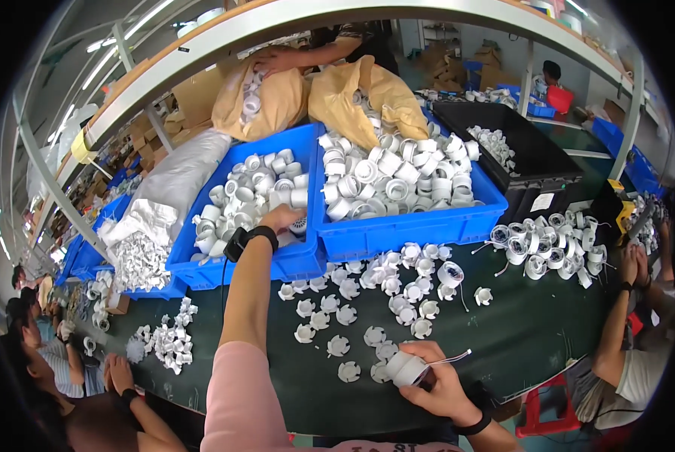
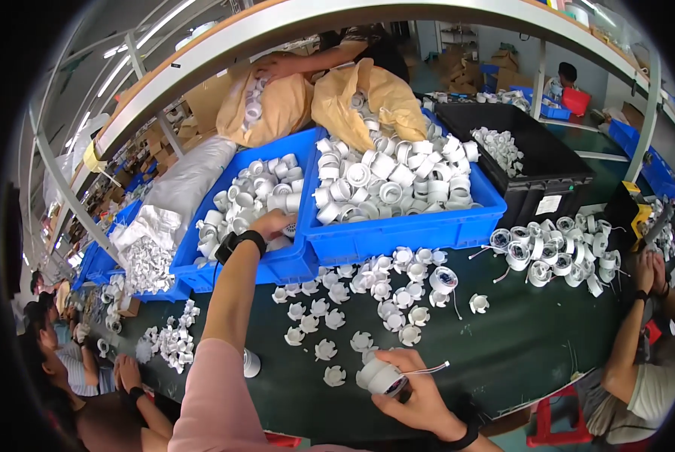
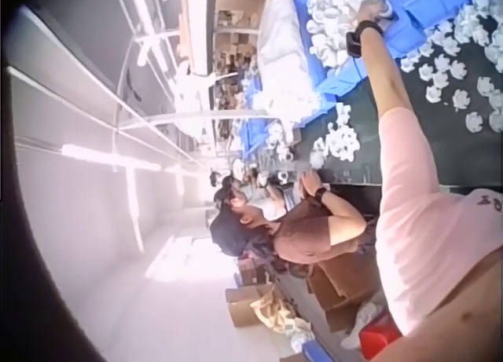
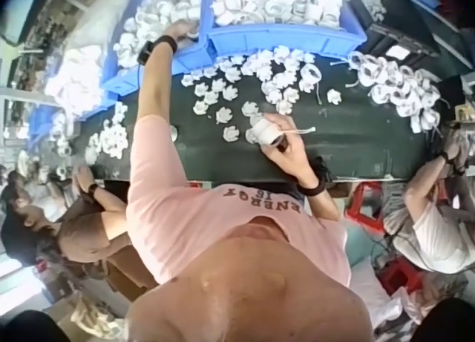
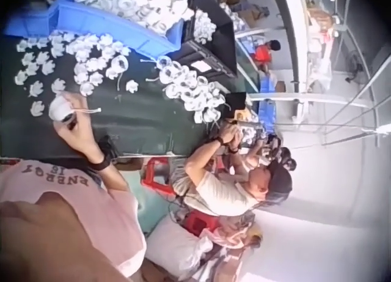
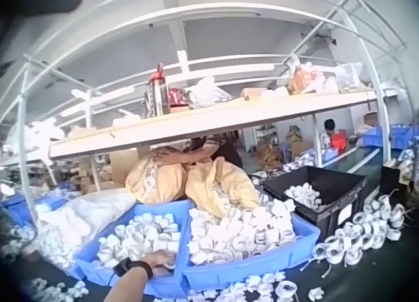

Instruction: The person assembles camera housings by picking up a base and a cover from bins, fitting them together, and placing the assembled unit onto the table. This process is repeated multiple times, occasionally moving items aside to clear space on the work surface.

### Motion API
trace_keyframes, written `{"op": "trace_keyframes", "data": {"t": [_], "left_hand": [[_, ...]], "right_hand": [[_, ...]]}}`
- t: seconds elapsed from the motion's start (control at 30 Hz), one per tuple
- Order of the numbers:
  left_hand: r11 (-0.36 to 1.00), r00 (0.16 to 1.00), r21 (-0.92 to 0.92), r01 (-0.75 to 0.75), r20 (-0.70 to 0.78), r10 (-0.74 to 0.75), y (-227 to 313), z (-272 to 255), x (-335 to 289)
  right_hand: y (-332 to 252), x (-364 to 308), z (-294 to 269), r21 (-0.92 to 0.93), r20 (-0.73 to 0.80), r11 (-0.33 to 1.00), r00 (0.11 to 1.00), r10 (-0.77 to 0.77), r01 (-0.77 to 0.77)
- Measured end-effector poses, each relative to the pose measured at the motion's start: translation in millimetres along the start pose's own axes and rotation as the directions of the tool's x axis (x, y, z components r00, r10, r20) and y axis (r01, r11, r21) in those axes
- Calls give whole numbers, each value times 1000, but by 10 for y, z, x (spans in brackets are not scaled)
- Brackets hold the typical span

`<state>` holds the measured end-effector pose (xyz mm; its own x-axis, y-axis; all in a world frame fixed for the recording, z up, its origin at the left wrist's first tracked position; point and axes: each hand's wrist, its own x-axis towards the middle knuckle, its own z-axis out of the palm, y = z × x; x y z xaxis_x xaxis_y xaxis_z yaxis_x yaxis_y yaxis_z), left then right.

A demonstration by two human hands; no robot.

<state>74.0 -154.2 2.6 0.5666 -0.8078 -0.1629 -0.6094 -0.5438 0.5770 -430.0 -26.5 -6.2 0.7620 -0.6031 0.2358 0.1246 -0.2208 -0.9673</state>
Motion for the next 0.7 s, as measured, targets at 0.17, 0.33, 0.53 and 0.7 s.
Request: {"op": "trace_keyframes", "data": {"t": [0.17,0.33,0.53,0.7], "left_hand": [[998,996,-56,35,83,-31,157,116,-216],[998,983,65,9,-183,3,299,123,-399],[980,983,195,-36,-169,69,170,207,-391],[909,988,411,-75,-95,124,188,295,-369]], "right_hand": [[-34,-150,41,103,-51,991,994,95,-90],[-64,-211,108,292,-125,944,972,199,-156],[-158,-268,81,293,-195,944,956,218,-155],[-207,-323,95,312,-160,934,960,229,-171]]}}
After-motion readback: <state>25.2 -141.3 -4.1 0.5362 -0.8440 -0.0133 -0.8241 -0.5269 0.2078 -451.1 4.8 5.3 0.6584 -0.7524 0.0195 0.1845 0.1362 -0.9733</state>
